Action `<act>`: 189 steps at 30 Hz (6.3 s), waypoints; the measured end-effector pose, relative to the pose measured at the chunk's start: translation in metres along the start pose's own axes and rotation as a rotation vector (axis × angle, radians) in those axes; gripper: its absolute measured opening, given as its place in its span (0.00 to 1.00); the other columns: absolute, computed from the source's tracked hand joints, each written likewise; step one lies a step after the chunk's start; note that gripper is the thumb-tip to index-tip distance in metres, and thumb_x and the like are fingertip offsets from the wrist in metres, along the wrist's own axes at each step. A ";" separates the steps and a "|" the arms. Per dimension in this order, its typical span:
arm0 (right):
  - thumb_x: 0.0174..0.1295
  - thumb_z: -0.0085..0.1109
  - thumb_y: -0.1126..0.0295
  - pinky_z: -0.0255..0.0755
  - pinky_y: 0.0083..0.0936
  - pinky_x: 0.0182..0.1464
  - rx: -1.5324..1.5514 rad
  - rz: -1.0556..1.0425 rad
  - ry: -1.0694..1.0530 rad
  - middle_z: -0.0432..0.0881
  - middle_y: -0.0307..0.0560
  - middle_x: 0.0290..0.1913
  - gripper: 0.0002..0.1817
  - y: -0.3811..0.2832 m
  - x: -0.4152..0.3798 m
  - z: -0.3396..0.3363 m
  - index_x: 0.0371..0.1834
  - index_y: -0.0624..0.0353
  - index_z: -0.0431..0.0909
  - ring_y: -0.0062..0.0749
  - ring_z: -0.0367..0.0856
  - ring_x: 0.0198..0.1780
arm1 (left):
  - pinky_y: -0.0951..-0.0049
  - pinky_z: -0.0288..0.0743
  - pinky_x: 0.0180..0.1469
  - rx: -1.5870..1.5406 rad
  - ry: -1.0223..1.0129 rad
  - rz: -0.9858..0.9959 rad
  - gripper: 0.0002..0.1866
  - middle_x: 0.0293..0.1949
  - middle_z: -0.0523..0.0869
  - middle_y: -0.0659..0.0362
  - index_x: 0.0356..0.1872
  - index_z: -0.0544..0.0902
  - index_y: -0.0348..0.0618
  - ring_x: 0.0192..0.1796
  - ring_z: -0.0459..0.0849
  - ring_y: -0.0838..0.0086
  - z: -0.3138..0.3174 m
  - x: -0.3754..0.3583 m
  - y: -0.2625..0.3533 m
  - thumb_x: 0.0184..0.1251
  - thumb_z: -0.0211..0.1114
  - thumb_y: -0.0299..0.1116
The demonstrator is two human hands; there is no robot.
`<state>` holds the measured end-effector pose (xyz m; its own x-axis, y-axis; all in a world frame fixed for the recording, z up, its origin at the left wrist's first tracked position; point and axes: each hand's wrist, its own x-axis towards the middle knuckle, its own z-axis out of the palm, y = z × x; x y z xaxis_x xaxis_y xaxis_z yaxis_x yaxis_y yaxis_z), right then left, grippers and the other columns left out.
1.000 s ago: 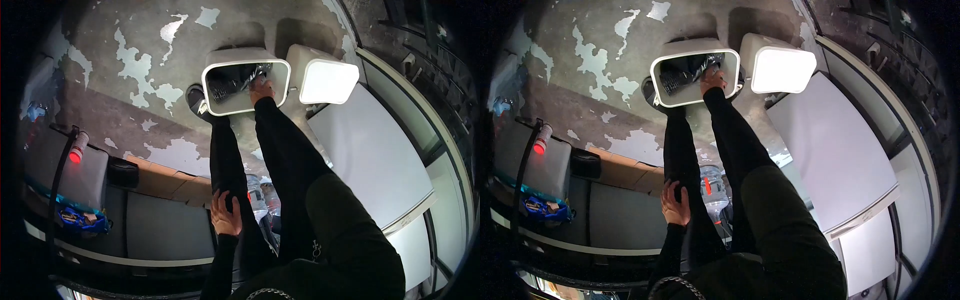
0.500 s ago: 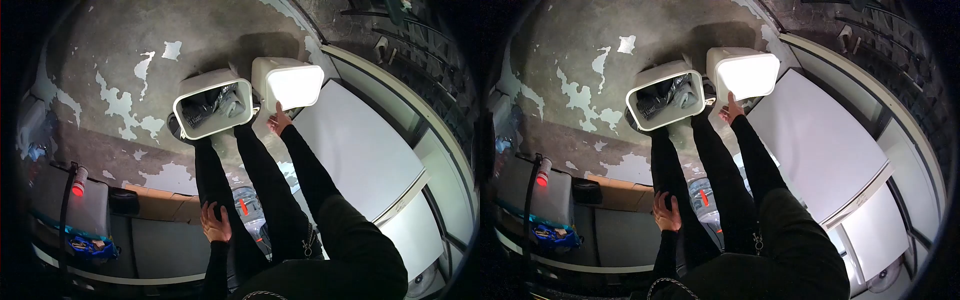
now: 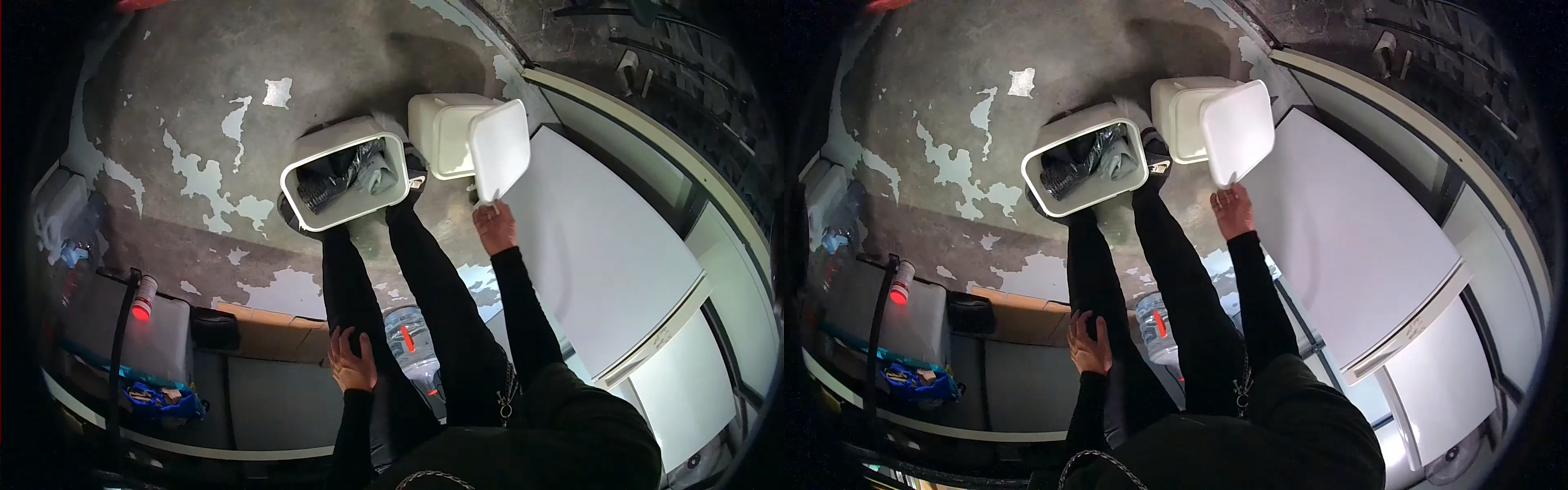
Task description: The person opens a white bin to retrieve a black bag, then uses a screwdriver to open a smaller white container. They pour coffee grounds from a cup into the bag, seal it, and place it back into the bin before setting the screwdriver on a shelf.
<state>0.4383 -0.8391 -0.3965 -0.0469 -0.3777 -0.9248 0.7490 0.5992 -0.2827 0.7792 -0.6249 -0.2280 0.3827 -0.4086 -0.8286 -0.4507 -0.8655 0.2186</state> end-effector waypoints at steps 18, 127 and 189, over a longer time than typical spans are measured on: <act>0.62 0.54 0.74 0.80 0.40 0.41 -2.470 -0.934 -0.800 0.72 0.51 0.45 0.11 0.115 0.028 0.122 0.48 0.54 0.73 0.48 0.81 0.44 | 0.53 0.68 0.67 -0.025 -0.040 -0.080 0.19 0.64 0.77 0.47 0.54 0.82 0.46 0.66 0.74 0.49 0.002 0.000 -0.005 0.69 0.64 0.46; 0.66 0.36 0.27 0.13 0.77 0.69 -2.328 -0.513 -0.361 0.20 0.61 0.82 0.57 0.221 0.091 0.149 0.82 0.62 0.33 0.66 0.11 0.80 | 0.46 0.23 0.79 1.288 -0.059 0.725 0.50 0.84 0.36 0.63 0.82 0.41 0.60 0.83 0.29 0.50 0.099 0.341 0.059 0.65 0.50 0.67; 0.72 0.43 0.67 0.38 0.72 0.76 -2.596 -0.836 -0.528 0.45 0.39 0.84 0.30 0.230 0.046 0.072 0.79 0.55 0.57 0.27 0.39 0.83 | 0.17 0.27 0.67 0.980 -0.233 0.539 0.77 0.79 0.27 0.37 0.82 0.36 0.66 0.75 0.23 0.22 0.048 0.327 0.052 0.31 0.83 0.62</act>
<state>0.6563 -0.7692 -0.4854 0.5461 -0.5752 -0.6090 -0.8153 -0.5319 -0.2288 0.8426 -0.7894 -0.5119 -0.1641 -0.5057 -0.8470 -0.9855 0.0467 0.1631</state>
